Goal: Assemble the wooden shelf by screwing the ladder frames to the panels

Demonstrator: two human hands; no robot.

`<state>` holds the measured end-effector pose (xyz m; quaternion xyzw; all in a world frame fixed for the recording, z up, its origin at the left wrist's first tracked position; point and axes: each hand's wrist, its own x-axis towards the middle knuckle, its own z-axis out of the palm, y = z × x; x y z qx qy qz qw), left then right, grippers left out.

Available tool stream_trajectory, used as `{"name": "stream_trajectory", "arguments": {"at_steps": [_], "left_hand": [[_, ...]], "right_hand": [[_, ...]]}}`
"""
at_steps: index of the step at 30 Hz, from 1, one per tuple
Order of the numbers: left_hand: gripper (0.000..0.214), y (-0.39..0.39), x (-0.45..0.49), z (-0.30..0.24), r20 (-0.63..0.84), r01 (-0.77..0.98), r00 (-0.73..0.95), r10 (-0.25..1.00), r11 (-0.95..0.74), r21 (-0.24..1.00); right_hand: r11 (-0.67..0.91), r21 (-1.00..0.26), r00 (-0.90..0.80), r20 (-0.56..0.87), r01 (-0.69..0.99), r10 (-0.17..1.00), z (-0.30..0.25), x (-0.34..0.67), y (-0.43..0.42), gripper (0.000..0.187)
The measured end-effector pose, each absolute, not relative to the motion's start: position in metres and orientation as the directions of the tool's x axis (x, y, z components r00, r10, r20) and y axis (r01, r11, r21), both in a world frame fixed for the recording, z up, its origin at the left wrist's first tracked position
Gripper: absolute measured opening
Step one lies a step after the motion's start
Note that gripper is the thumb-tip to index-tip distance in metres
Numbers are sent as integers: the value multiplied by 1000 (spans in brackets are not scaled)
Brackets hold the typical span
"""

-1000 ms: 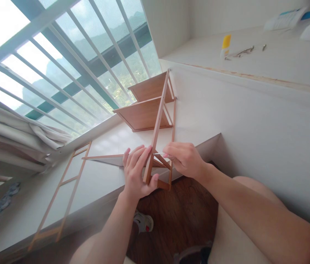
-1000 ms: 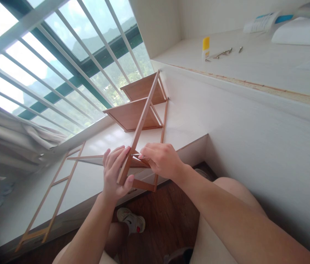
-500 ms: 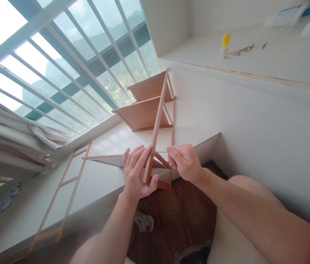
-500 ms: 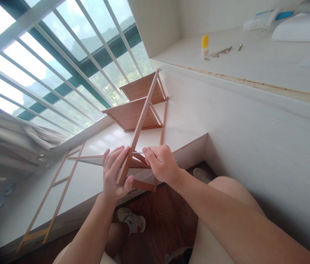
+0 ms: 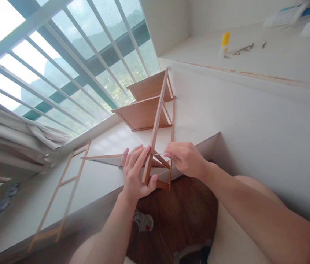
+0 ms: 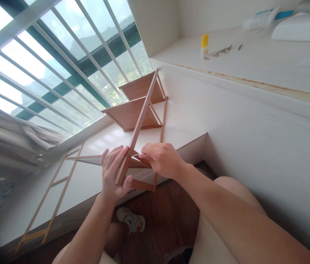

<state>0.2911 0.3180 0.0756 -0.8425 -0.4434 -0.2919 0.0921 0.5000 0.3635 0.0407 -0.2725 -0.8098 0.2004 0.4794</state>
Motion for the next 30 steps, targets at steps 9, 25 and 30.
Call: {"name": "stream_trajectory", "arguments": {"at_steps": [9,25,30], "left_hand": [[66,318,292,76,570,811,432,698,-578,93],[67,318,292,75,565,805,435,701,-584,104],[67,318,291,76,554,819,432,712,-567,91]], "right_hand": [[774,-582,-365,684,249,632,39,498,365,22],[829,-399,-391,743,393,543,40,497,363,21],[826,-398,-376,750,399,543,37,495,365,19]]}}
